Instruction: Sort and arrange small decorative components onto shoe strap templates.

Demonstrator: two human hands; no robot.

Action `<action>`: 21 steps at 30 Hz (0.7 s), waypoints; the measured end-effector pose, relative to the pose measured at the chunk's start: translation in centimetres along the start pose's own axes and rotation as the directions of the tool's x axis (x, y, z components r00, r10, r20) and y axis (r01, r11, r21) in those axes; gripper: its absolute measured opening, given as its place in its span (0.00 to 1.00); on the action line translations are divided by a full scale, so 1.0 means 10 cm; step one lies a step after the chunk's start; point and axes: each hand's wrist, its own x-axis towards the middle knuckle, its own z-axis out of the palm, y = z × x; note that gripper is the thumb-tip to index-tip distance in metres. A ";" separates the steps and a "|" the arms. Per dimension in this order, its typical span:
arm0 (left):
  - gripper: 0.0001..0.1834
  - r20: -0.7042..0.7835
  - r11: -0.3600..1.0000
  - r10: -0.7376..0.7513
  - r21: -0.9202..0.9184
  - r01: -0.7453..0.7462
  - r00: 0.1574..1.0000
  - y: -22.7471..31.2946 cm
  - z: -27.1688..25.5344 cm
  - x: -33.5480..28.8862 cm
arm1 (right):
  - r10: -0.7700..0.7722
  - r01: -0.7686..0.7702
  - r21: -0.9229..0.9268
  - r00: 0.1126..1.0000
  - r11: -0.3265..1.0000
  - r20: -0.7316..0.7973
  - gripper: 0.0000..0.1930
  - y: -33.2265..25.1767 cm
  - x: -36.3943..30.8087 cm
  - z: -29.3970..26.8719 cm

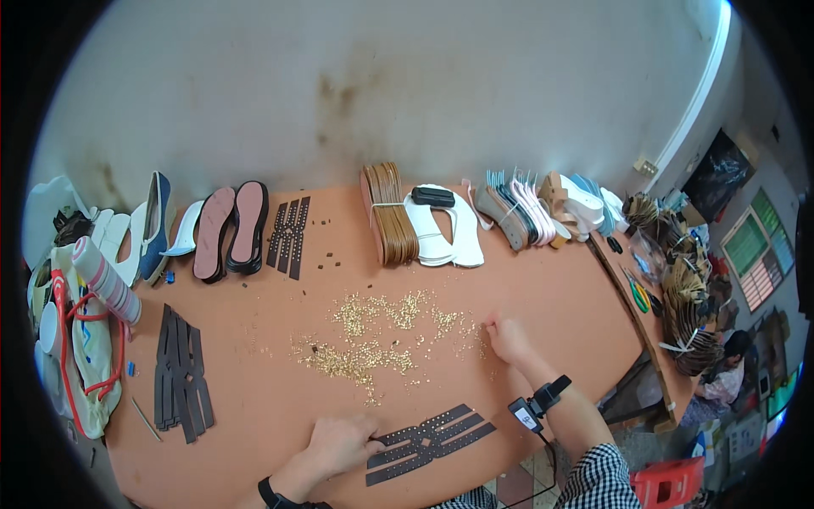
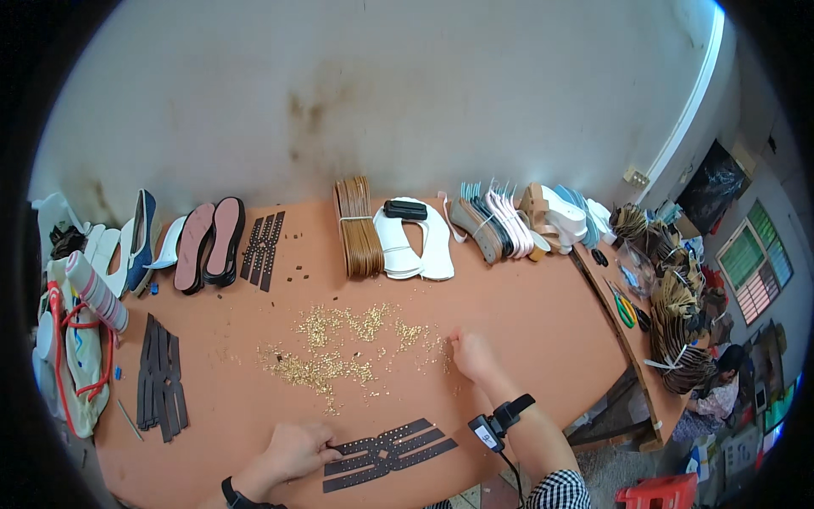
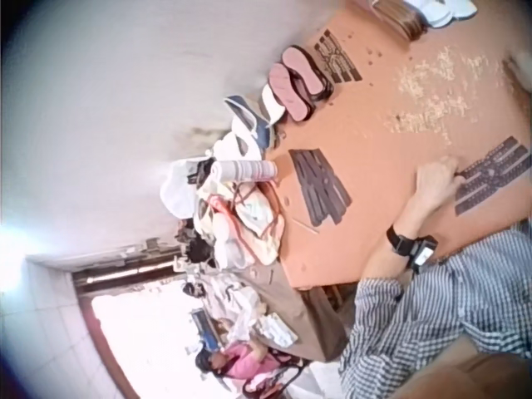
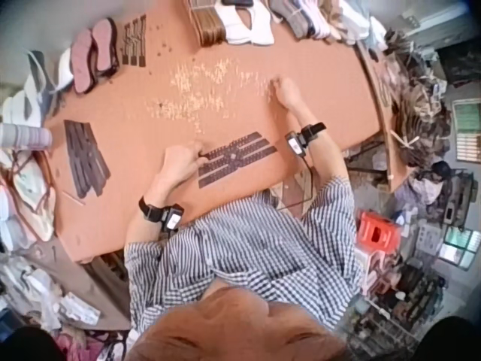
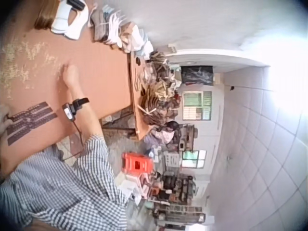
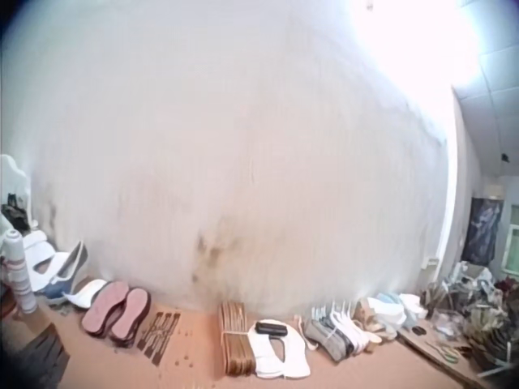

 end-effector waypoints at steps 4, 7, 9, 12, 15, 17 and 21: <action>0.14 -0.020 1.000 0.018 0.006 -0.018 1.000 -0.01 0.01 0.00 | -0.011 0.015 -0.061 0.998 0.998 0.060 0.08 -0.07 0.01 -0.05; 0.14 -0.033 1.000 0.023 -0.007 -0.024 0.999 0.01 -0.01 -0.01 | -0.027 0.042 -0.142 0.994 0.989 0.103 0.08 -0.11 0.02 -0.07; 0.14 -0.039 1.000 0.025 -0.017 -0.026 0.999 0.01 -0.01 -0.01 | -0.050 0.072 -0.190 0.992 0.979 0.116 0.07 -0.17 0.00 -0.09; 0.14 -0.037 0.999 0.031 -0.023 -0.032 0.999 0.00 -0.01 -0.01 | -0.047 0.106 -0.325 0.982 0.940 0.184 0.09 -0.24 0.01 -0.10; 0.14 -0.027 0.999 0.029 -0.022 -0.030 0.999 0.03 -0.03 -0.01 | -0.043 0.104 -0.351 0.983 0.931 0.177 0.09 -0.26 0.01 -0.09; 0.15 -0.039 1.000 0.022 -0.005 -0.022 0.999 0.02 -0.02 -0.02 | -0.034 0.108 -0.386 0.980 0.916 0.195 0.08 -0.32 0.03 -0.11; 0.14 -0.032 1.000 -0.008 0.008 0.008 0.999 0.01 -0.01 -0.07 | -0.100 0.196 -0.426 0.966 0.883 0.237 0.08 -0.34 0.10 -0.06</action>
